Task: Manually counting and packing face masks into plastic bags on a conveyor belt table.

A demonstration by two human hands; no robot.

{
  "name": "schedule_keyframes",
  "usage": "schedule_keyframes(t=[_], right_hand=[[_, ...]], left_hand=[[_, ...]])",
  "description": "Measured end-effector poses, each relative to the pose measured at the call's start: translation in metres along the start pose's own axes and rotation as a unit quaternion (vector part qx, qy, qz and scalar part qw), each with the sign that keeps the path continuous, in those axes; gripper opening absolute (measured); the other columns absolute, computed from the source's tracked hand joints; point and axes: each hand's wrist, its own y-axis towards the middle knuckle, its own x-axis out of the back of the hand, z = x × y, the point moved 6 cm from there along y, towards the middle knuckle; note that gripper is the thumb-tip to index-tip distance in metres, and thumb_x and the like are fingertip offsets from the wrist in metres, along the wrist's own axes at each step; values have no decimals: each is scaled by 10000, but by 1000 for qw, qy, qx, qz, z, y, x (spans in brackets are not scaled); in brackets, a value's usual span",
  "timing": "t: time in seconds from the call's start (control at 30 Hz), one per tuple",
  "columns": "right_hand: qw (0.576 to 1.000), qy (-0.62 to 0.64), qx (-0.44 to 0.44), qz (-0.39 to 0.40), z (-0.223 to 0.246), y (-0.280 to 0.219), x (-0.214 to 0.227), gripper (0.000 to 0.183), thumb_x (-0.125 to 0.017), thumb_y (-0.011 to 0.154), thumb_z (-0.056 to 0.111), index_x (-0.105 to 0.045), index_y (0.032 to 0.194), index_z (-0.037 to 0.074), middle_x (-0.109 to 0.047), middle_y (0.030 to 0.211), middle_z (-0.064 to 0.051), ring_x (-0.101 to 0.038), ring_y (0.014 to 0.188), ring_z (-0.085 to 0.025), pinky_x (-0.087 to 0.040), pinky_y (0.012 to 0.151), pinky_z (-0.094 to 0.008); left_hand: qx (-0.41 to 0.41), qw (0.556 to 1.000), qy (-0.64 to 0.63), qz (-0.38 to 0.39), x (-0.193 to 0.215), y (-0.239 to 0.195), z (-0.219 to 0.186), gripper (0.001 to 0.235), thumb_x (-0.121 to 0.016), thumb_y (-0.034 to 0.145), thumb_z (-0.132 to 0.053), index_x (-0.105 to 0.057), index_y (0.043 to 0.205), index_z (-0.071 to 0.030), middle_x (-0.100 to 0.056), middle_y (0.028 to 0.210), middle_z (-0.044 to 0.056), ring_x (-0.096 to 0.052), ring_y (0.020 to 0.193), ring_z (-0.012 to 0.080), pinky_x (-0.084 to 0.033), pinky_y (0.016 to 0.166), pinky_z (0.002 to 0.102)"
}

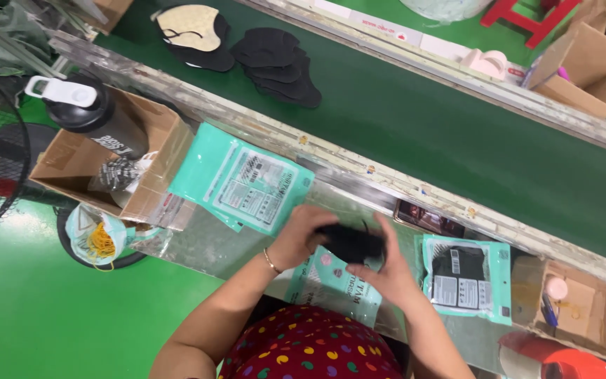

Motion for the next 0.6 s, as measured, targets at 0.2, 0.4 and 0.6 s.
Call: schedule_keyframes(t=[0.2,0.4,0.6], right_hand=[[966,-207,139,62,-102,-2,-34,708,-739,860,24,-481,1516,97,-633,1482,-178,-566,1400,-322,-320,1163,-518],[981,-161,-92,52,-125,-16,-19,370,-714,906,140,-709,1274,106,-748,1243,-101,-719,1140,-236,-570,988,-368],[903,-326,278,-9,-7,-12,-27,521,-672,833,47,-644,1347,124,-693,1351,-171,-628,1295,-330,-500,1090,-389]], left_hand=[[-183,959,12,217,-3,0,-33,836,-715,647,101,-447,1432,5,-504,1426,227,-430,1330,481,-302,1095,565],[-11,972,236,-14,34,15,33,390,-652,875,-17,-616,1254,-104,-614,1245,115,-616,1145,375,-534,974,445],[61,904,423,33,9,20,74,317,-589,835,-65,-633,1131,39,-597,1113,198,-618,1007,355,-566,813,426]])
